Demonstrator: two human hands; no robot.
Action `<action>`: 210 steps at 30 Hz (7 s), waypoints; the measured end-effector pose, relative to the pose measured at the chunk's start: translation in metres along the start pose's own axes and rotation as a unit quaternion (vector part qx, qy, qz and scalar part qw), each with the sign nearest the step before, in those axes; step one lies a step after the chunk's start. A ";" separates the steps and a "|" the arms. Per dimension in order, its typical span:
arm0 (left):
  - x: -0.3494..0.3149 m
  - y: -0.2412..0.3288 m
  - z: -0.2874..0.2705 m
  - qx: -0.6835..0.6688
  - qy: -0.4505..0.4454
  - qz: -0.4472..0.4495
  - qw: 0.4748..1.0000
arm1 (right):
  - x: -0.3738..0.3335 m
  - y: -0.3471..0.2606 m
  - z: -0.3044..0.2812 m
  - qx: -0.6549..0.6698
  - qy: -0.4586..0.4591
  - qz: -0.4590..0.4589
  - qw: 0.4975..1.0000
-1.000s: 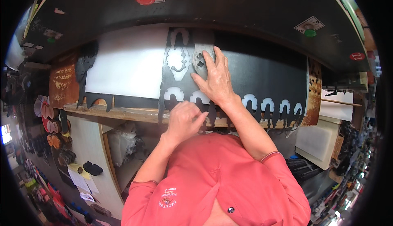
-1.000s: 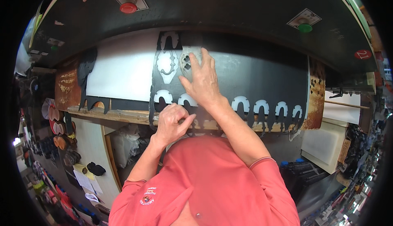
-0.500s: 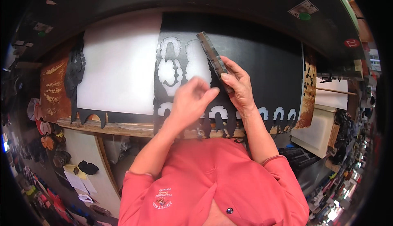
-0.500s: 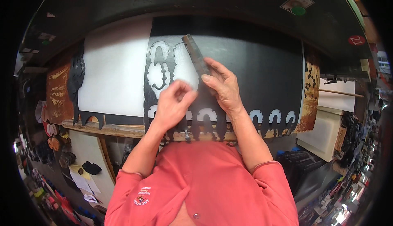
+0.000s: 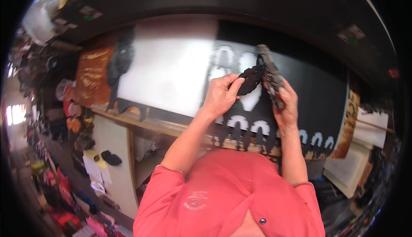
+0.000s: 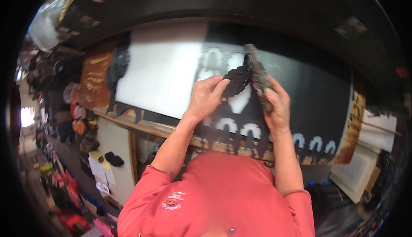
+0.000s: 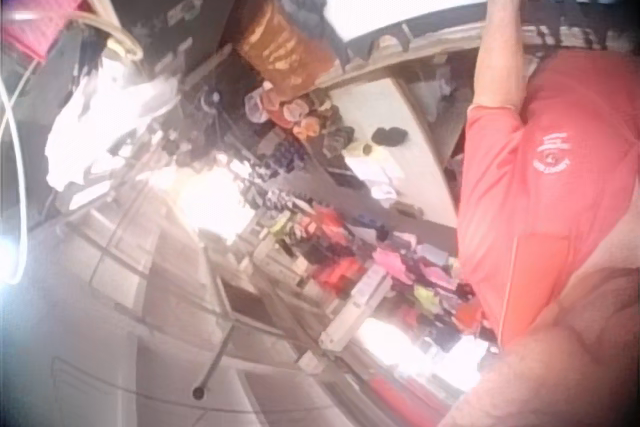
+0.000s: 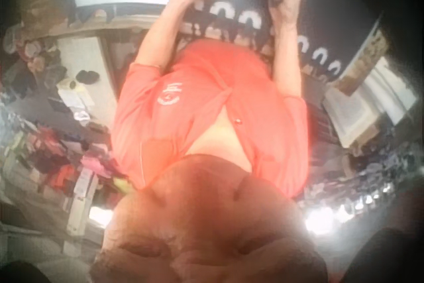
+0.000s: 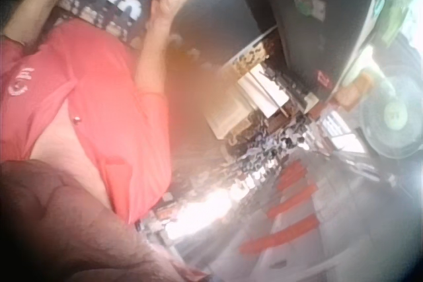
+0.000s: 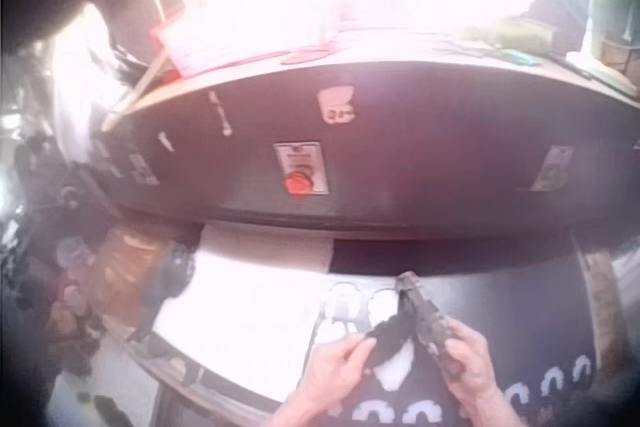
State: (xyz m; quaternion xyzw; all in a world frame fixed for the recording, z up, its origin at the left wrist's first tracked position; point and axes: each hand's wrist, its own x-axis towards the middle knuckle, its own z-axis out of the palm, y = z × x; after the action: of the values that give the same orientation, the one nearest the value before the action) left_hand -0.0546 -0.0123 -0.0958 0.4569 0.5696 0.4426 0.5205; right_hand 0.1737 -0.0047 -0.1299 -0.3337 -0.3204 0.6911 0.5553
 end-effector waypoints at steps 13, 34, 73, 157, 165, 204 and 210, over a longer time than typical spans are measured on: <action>0.016 -0.007 -0.091 0.135 0.077 -0.083 0.984 | -0.006 0.000 0.007 -0.042 0.010 0.001 0.999; 0.043 -0.021 -0.321 0.579 0.473 0.021 0.664 | -0.007 -0.001 0.004 -0.027 0.003 -0.002 1.000; -0.111 -0.070 0.012 0.257 0.023 0.442 0.859 | -0.053 -0.136 -0.038 -0.413 0.254 -0.488 0.726; 0.043 0.015 -0.019 0.138 0.016 0.006 0.990 | -0.001 -0.039 -0.038 -0.024 0.080 -0.039 0.996; 0.090 0.002 -0.208 0.180 0.318 0.019 0.931 | -0.004 -0.039 -0.043 -0.051 0.073 -0.034 0.995; -0.080 -0.032 0.025 0.320 -0.084 0.382 0.863 | -0.013 -0.025 -0.047 -0.624 0.172 -0.289 0.705; -0.076 -0.046 0.023 0.298 -0.052 0.422 0.855 | -0.020 -0.052 -0.056 -0.530 0.131 -0.237 0.804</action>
State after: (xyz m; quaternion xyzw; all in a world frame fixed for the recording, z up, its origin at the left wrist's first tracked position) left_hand -0.0310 -0.0948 -0.1279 0.8090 0.3987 0.4043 0.1518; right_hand 0.2519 -0.0113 -0.1175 -0.5771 -0.6302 0.2103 0.4749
